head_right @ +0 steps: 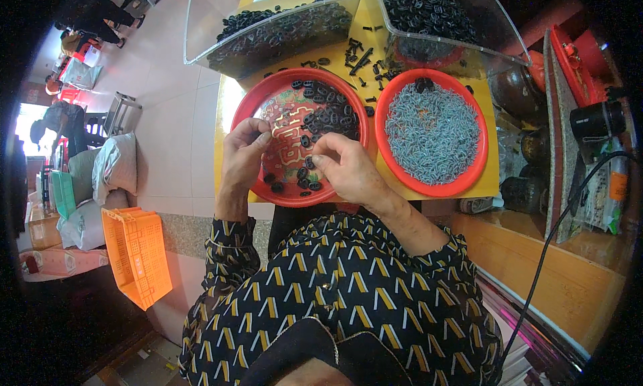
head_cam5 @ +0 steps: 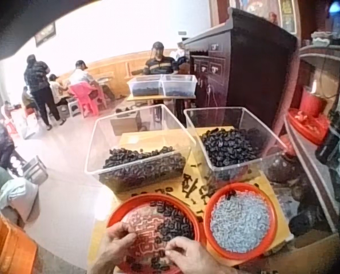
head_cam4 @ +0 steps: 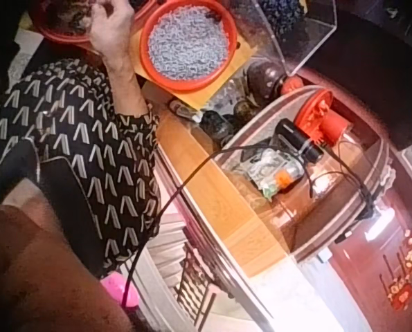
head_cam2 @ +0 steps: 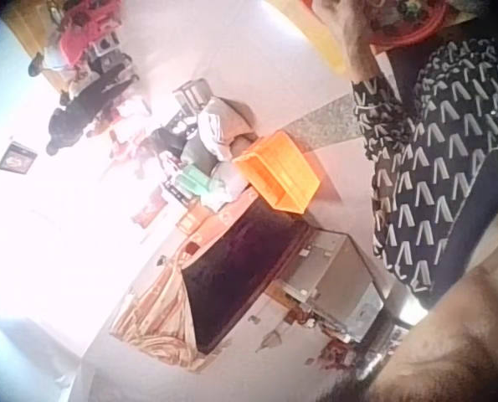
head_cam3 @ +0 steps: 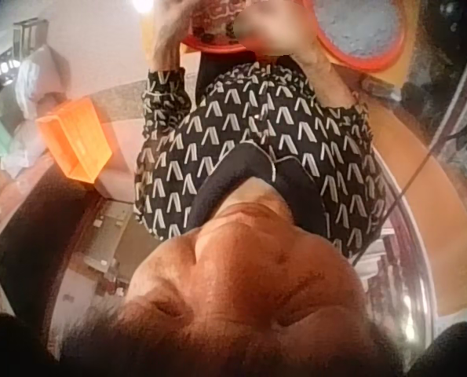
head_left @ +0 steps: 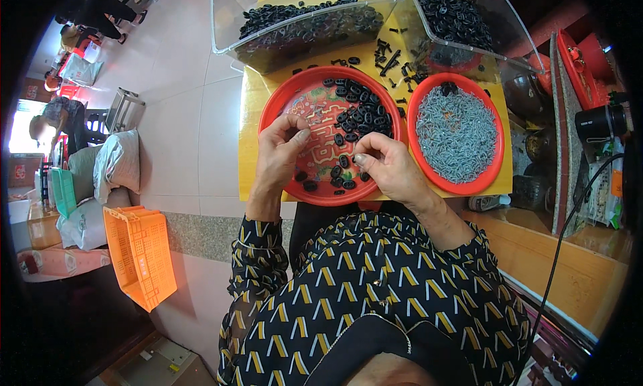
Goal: The person sits at a table and repeatedly picks up small black plastic rings and metal screws. They insert the screws into the rings by hand and place the assembled units into a red tray. The process is repetitive and involves handling small components from a clear container.
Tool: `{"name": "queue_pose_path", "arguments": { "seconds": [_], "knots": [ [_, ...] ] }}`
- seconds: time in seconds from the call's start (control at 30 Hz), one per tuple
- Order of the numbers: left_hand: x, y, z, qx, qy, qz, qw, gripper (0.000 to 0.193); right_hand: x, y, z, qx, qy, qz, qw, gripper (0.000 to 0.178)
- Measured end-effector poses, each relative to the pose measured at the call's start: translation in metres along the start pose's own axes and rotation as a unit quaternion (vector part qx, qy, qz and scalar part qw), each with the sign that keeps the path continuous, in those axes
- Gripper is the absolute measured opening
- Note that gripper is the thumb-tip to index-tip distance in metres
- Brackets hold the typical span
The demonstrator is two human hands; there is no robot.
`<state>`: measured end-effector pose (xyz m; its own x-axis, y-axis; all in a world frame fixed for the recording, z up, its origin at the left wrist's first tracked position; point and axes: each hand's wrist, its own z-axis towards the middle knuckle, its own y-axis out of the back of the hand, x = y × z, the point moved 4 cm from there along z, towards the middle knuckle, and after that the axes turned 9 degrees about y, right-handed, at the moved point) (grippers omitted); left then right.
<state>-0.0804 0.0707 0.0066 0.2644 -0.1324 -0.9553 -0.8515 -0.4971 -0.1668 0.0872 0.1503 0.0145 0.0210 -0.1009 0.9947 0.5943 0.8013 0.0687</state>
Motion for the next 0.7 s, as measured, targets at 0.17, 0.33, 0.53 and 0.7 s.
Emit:
{"name": "queue_pose_path", "arguments": {
  "seconds": [0.17,0.33,0.53,0.7],
  "knots": [
    [0.009,-0.001,-0.003,0.080,0.052,-0.229,0.969,0.004,0.007,-0.001,0.000,0.004,-0.032,0.008,0.999,0.005],
    [0.004,-0.011,-0.013,0.098,0.046,-0.287,0.952,0.005,0.014,-0.008,0.003,-0.009,-0.017,0.023,1.000,0.008],
    [0.008,-0.019,-0.026,0.063,0.001,-0.233,0.970,0.006,0.022,-0.025,0.011,0.015,-0.059,0.071,0.996,0.012],
    [0.004,-0.024,-0.035,0.073,-0.004,-0.188,0.979,0.006,0.026,-0.031,0.016,0.018,-0.010,0.073,0.997,0.008]
  ]
}}
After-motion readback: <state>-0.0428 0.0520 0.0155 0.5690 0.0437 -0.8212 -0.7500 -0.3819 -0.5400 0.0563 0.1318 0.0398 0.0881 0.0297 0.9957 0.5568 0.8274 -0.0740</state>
